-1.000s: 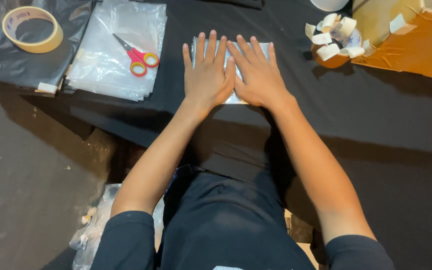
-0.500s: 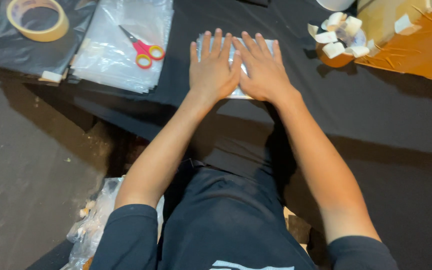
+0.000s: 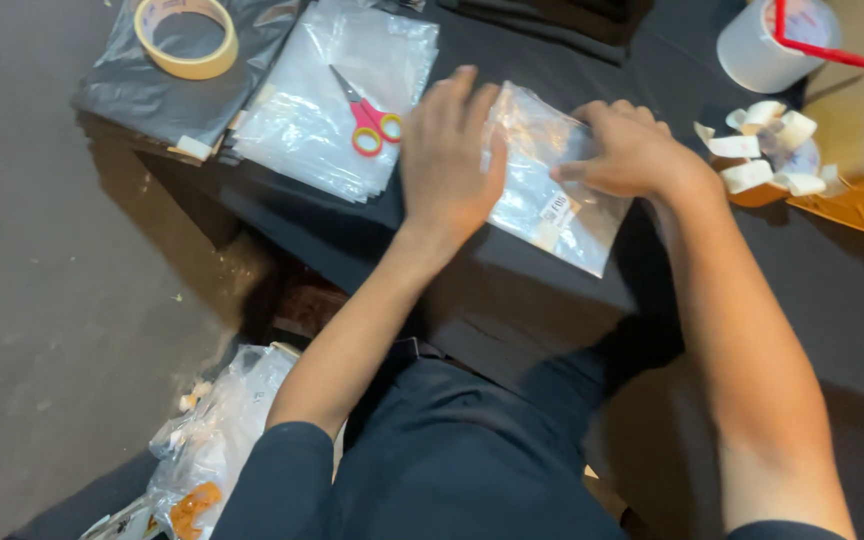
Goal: Folding and organizing plastic packaging bags on a table in preparation for packing garments.
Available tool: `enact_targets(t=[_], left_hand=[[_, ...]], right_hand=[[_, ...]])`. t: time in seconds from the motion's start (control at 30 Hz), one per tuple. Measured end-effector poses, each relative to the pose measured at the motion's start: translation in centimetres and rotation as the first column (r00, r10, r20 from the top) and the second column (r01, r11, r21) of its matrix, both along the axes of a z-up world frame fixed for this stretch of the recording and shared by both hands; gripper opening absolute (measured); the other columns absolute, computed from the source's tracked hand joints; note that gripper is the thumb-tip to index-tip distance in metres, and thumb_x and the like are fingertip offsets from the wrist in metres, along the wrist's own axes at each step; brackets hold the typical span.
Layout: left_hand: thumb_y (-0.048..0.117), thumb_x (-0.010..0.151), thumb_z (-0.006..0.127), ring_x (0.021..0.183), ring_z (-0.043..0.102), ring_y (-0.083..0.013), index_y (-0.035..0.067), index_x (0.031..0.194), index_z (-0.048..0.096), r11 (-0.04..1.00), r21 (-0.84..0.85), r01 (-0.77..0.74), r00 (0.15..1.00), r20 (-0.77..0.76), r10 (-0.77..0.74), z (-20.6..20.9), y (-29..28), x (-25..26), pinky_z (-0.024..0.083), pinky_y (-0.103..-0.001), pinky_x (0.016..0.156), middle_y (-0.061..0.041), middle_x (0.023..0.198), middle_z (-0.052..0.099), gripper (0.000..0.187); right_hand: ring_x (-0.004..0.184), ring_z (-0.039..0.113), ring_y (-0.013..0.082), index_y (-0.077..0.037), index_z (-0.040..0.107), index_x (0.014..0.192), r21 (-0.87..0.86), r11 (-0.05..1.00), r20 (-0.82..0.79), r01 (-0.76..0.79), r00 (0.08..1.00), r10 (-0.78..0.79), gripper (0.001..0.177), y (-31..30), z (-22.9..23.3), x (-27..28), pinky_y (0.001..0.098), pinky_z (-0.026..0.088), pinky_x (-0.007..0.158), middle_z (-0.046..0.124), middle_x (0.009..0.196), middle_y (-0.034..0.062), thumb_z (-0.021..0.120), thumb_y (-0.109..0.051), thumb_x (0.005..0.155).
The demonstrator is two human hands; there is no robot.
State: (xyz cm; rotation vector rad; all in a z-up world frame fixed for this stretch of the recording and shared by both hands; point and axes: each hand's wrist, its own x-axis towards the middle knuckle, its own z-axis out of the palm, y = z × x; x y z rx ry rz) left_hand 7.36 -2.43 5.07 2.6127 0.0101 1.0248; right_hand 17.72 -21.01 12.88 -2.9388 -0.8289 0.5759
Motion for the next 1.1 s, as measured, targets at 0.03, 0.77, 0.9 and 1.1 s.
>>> enact_targets(t=[0.03, 0.77, 0.9, 1.1], left_hand=[[0.028, 0.101, 0.063, 0.137, 0.05, -0.0353, 0.013, 0.14, 0.059, 0.99, -0.011, -0.138, 0.989, -0.061, 0.137, 1.2, 1.3, -1.0, 0.043, -0.059, 0.11, -0.014, 0.15, 0.049, 0.041], [0.027, 0.108, 0.074, 0.144, 0.056, -0.0316, 0.008, 0.15, 0.048, 0.442, -0.808, 0.389, 0.893, 0.449, 0.035, 3.4, 13.4, -6.1, 0.053, -0.042, 0.123, -0.017, 0.155, 0.053, 0.053], [0.024, 0.117, 0.071, 0.147, 0.045, -0.019, 0.015, 0.154, 0.05, 0.609, -0.677, 0.413, 0.809, 0.579, 0.095, 3.5, 16.1, -8.2, 0.046, -0.038, 0.125, -0.006, 0.149, 0.055, 0.044], [0.031, 0.112, 0.073, 0.14, 0.052, -0.0208, 0.016, 0.151, 0.047, 0.916, -0.381, 0.127, 0.898, 0.436, 0.057, 4.9, 15.0, -6.8, 0.065, -0.033, 0.11, -0.004, 0.152, 0.042, 0.049]], right_hand=[[0.12, 0.049, 0.0443, -0.011, 0.048, 0.14, -0.026, 0.998, -0.07, 0.054, 0.996, -0.056, 0.068, 0.1, 0.2, 0.1, 0.0539, 0.04, 0.098, 0.048, 0.136, 0.0213, 0.07, -0.051, 0.089], [0.079, 0.068, 0.0167, -0.016, 0.064, 0.096, 0.85, -0.268, -0.381, 0.453, 0.881, 0.281, 0.016, 12.8, -1.3, 0.1, 0.0366, 0.055, 0.074, 0.068, 0.086, 0.0001, 0.079, -0.015, 0.091], [0.098, 0.075, 0.0249, -0.007, 0.065, 0.114, 0.795, -0.297, -0.393, 0.529, 0.822, 0.411, 0.023, 19.7, -4.5, -3.6, 0.0409, 0.062, 0.091, 0.076, 0.109, 0.0101, 0.074, -0.019, 0.096], [0.136, 0.052, 0.0227, -0.003, 0.03, 0.148, 0.793, 0.284, -0.508, 0.538, 0.843, -0.18, 0.073, 21.6, -7.7, -6.8, 0.0348, 0.042, 0.11, 0.051, 0.147, 0.0126, 0.05, -0.05, 0.096]])
